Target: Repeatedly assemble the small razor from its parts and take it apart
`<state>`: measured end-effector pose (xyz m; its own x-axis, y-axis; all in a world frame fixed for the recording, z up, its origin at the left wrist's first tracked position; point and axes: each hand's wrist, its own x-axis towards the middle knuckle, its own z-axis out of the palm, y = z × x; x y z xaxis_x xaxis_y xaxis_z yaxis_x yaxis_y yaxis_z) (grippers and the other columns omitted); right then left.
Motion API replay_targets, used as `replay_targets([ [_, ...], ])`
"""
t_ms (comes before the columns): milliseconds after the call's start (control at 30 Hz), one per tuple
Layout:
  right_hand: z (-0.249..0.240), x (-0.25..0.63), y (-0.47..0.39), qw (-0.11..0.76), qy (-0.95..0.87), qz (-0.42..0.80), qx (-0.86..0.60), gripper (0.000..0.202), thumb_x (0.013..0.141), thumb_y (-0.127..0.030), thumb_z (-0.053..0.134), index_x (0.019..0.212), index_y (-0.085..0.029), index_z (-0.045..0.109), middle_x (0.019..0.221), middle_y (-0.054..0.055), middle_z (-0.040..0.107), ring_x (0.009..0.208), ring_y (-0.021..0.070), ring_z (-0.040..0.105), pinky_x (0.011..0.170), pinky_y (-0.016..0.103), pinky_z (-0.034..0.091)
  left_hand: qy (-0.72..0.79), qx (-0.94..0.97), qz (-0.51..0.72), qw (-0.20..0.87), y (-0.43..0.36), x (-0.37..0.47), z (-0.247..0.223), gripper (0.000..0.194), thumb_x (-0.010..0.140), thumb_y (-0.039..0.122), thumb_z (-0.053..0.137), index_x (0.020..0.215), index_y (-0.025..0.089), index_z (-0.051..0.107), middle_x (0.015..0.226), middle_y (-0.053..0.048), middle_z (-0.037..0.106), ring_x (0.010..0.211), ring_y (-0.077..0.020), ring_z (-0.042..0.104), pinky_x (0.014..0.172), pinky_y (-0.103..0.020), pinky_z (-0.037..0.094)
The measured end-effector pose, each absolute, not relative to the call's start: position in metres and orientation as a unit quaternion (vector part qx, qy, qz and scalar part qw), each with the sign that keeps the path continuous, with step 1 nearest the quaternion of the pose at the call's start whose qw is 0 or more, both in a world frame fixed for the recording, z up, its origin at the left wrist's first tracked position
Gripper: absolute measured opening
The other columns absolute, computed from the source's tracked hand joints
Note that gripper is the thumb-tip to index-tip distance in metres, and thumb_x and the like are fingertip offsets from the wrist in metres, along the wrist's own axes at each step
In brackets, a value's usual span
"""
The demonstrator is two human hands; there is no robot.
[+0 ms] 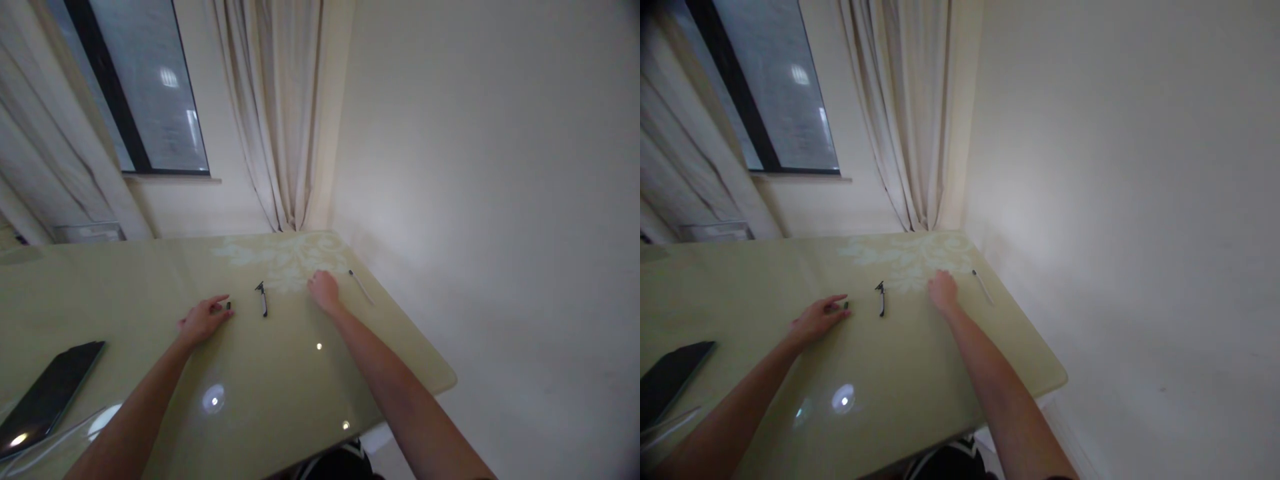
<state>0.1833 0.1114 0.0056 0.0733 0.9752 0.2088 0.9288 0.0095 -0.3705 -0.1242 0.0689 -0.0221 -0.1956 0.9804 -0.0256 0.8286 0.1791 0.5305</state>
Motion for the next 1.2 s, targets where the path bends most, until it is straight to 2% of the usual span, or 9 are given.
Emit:
replay_targets([
  [100, 0.017, 0.266, 0.113, 0.213, -0.632, 0.009, -0.745, 0.022, 0.097, -0.022, 0.059, 0.111, -0.011, 0.072, 0.118, 0.022, 0.069, 0.110, 0.0276, 0.065, 0.088, 0.034, 0.048, 0.762, 0.596, 0.214, 0.136, 0.067, -0.110, -0.017, 0.058, 0.086, 0.054, 0.064, 0.138, 0.027, 0.067, 0.126, -0.013, 0.074, 0.125, -0.0399, 0.061, 0.099, -0.056, 0.046],
  [167, 0.017, 0.309, 0.108, 0.214, -0.603, -0.013, -0.768, 0.022, 0.097, -0.021, 0.058, 0.112, -0.011, 0.070, 0.122, 0.022, 0.067, 0.115, 0.0294, 0.062, 0.091, 0.036, 0.047, 0.758, 0.605, 0.226, 0.093, 0.066, -0.089, -0.013, 0.054, 0.087, 0.059, 0.060, 0.127, 0.025, 0.072, 0.120, -0.014, 0.075, 0.121, -0.0405, 0.062, 0.096, -0.053, 0.048],
  [233, 0.011, 0.337, 0.101, 0.212, -0.588, -0.019, -0.780, 0.021, 0.097, -0.025, 0.061, 0.110, -0.012, 0.070, 0.121, 0.022, 0.067, 0.113, 0.0303, 0.062, 0.088, 0.036, 0.047, 0.730, 0.638, 0.230, 0.079, 0.064, -0.061, -0.009, 0.055, 0.093, 0.065, 0.047, 0.109, 0.021, 0.076, 0.107, -0.014, 0.076, 0.108, -0.0363, 0.067, 0.093, -0.047, 0.050],
  [300, 0.003, 0.352, 0.095, 0.211, -0.581, -0.014, -0.786, 0.017, 0.095, -0.023, 0.062, 0.107, -0.013, 0.070, 0.117, 0.020, 0.069, 0.107, 0.0280, 0.063, 0.085, 0.034, 0.046, 0.729, 0.648, 0.208, 0.074, 0.060, -0.033, -0.009, 0.066, 0.095, 0.071, 0.035, 0.093, 0.019, 0.075, 0.099, -0.017, 0.075, 0.101, -0.0365, 0.068, 0.090, -0.046, 0.050],
  [400, -0.006, 0.357, 0.093, 0.223, -0.577, 0.005, -0.785, 0.014, 0.092, -0.012, 0.060, 0.101, -0.012, 0.070, 0.104, 0.015, 0.072, 0.094, 0.0231, 0.066, 0.078, 0.029, 0.044, 0.735, 0.651, 0.190, 0.033, 0.049, -0.004, -0.016, 0.067, 0.095, 0.072, 0.035, 0.096, 0.016, 0.072, 0.107, -0.020, 0.073, 0.109, -0.0395, 0.065, 0.094, -0.049, 0.048],
  [667, -0.013, 0.262, 0.107, 0.290, -0.658, 0.088, -0.689, 0.014, 0.084, -0.009, 0.065, 0.096, -0.017, 0.068, 0.087, 0.004, 0.074, 0.078, 0.0152, 0.064, 0.070, 0.023, 0.040, 0.703, 0.699, 0.128, -0.033, 0.028, 0.003, -0.024, 0.050, 0.098, 0.055, 0.040, 0.104, 0.015, 0.068, 0.108, -0.018, 0.072, 0.109, -0.0362, 0.066, 0.093, -0.047, 0.047],
  [733, -0.015, 0.225, 0.108, 0.315, -0.690, 0.120, -0.641, 0.016, 0.082, -0.008, 0.065, 0.095, -0.017, 0.068, 0.086, 0.004, 0.073, 0.076, 0.0152, 0.062, 0.069, 0.024, 0.038, 0.707, 0.698, 0.116, -0.019, 0.027, 0.003, -0.020, 0.047, 0.100, 0.051, 0.038, 0.104, 0.016, 0.068, 0.107, -0.017, 0.073, 0.107, -0.0347, 0.067, 0.092, -0.045, 0.047],
  [900, -0.022, 0.166, 0.106, 0.292, -0.709, 0.116, -0.632, 0.014, 0.084, -0.009, 0.064, 0.095, -0.017, 0.067, 0.089, 0.007, 0.070, 0.081, 0.0178, 0.060, 0.071, 0.027, 0.037, 0.704, 0.703, 0.103, -0.003, 0.027, 0.004, -0.013, 0.042, 0.102, 0.046, 0.038, 0.099, 0.016, 0.068, 0.103, -0.015, 0.074, 0.102, -0.0327, 0.070, 0.088, -0.043, 0.048],
  [1200, -0.034, 0.142, 0.101, 0.304, -0.712, 0.119, -0.622, 0.016, 0.082, -0.011, 0.064, 0.096, -0.019, 0.063, 0.090, 0.005, 0.064, 0.079, 0.0179, 0.056, 0.072, 0.028, 0.038, 0.695, 0.712, 0.101, -0.003, 0.025, 0.005, -0.013, 0.044, 0.103, 0.045, 0.037, 0.097, 0.017, 0.069, 0.100, -0.015, 0.075, 0.101, -0.0321, 0.071, 0.086, -0.043, 0.047],
])
